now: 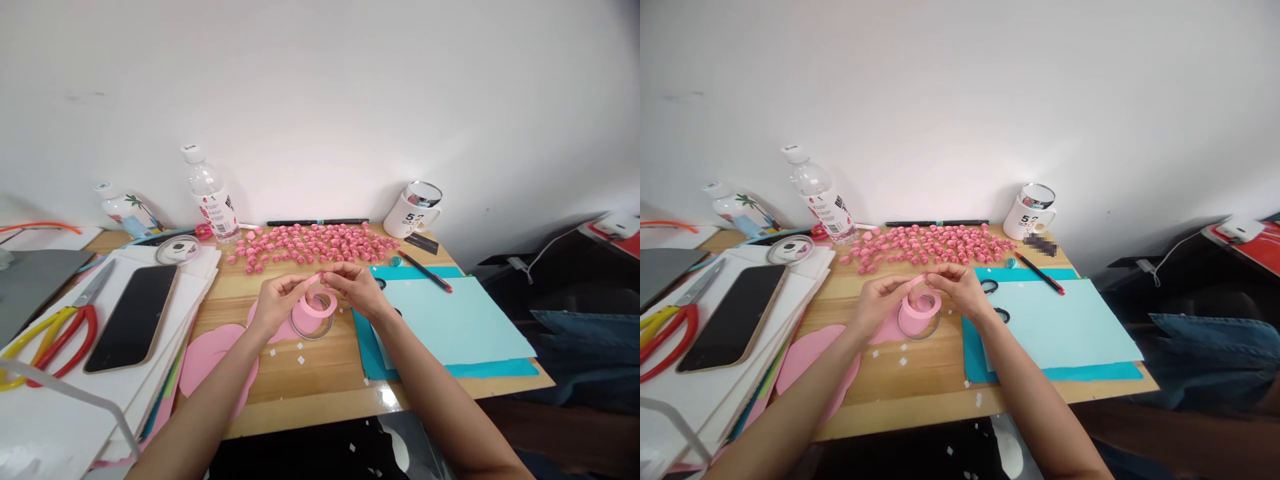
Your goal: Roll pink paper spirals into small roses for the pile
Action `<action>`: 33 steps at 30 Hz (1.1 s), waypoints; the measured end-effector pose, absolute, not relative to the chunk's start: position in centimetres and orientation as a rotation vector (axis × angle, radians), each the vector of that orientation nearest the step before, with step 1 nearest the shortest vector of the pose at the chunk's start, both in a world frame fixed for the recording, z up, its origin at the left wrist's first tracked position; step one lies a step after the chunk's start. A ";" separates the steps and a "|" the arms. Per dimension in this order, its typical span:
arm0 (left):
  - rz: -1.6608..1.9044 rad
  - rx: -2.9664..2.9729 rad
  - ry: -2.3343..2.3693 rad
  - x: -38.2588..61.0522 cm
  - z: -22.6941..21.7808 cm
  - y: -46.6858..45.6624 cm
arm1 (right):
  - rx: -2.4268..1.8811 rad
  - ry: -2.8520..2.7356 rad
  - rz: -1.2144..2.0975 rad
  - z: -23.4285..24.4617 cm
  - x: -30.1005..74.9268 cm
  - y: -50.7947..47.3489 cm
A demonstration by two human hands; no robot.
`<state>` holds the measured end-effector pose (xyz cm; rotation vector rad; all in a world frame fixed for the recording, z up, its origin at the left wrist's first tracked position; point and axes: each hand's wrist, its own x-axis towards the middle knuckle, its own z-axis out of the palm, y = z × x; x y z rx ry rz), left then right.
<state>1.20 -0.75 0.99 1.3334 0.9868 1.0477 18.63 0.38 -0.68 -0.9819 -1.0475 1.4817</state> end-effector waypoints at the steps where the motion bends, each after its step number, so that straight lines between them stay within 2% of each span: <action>1: 1.059 1.323 0.991 1.2 0.9 -0.7 | -0.977 -1.064 1.486 -0.7 18.7 0.4; 33: 1.080 1.257 1.068 1.5 0.9 -0.8 | -1.005 -1.078 1.453 -0.4 18.3 0.1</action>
